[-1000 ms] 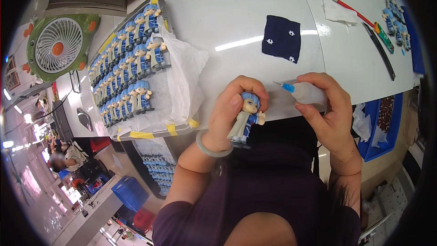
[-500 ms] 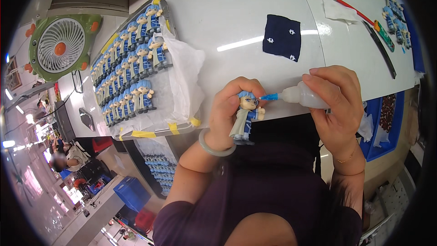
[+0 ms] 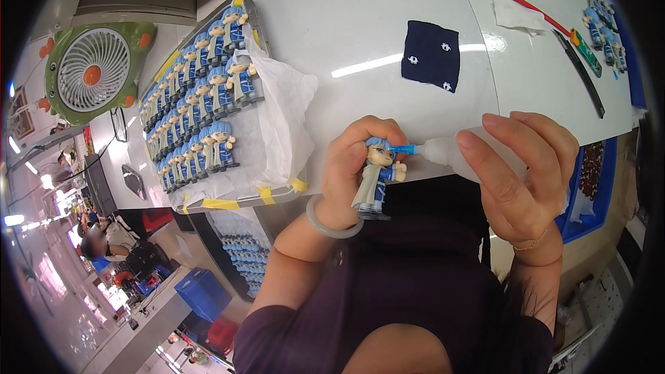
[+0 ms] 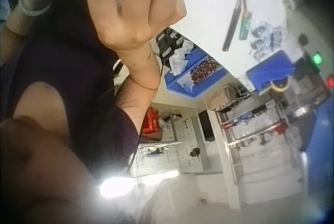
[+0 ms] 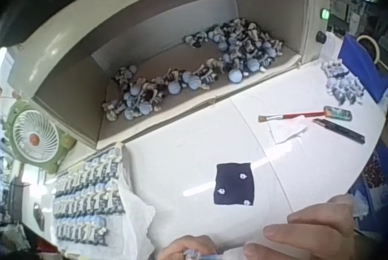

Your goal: The person assembles plastic figurine components by applying adhesive from a glue dispenser bottle to the parts, then joining them together by hand at a workbench.

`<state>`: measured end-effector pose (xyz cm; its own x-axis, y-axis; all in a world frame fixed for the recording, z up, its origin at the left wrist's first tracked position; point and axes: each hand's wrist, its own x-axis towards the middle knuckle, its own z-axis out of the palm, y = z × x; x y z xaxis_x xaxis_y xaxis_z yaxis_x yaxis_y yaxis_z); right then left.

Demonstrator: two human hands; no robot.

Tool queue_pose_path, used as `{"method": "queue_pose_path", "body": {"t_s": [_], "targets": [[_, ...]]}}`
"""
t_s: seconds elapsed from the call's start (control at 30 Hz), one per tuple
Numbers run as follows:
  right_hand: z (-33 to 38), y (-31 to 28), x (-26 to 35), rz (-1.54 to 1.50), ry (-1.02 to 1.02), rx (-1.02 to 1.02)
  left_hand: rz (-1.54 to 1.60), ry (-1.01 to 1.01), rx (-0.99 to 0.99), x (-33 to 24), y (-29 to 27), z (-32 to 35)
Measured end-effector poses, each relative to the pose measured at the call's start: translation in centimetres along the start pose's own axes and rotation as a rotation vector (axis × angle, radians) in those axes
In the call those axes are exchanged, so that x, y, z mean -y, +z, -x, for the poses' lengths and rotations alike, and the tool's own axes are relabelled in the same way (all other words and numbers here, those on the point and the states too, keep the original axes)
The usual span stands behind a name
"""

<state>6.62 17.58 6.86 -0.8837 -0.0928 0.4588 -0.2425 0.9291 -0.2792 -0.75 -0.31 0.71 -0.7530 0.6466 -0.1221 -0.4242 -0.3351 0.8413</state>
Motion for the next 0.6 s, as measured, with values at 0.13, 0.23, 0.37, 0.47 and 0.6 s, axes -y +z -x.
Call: {"method": "queue_pose_path", "body": {"t_s": [0.13, 0.23, 0.37, 0.47, 0.6], "targets": [[-0.08, -0.19, 0.08, 0.033, -0.028, 0.013, -0.02, -0.003, -0.008, -0.14, 0.14, -0.05], [-0.12, 0.0, 0.2, 0.042, -0.039, 0.006, -0.031, -0.003, -0.009, -0.04, 0.06, -0.06], [-0.16, 0.01, 0.37, 0.052, -0.035, 0.01, -0.056, 0.006, 0.015, -0.06, -0.11, -0.1], [-0.24, 0.02, 0.49, 0.072, -0.039, 0.012, -0.068, 0.006, 0.009, -0.09, -0.07, -0.07], [-0.2, -0.1, 0.65, 0.092, -0.041, 0.033, -0.036, 0.002, 0.022, 0.07, -0.18, -0.05]]}}
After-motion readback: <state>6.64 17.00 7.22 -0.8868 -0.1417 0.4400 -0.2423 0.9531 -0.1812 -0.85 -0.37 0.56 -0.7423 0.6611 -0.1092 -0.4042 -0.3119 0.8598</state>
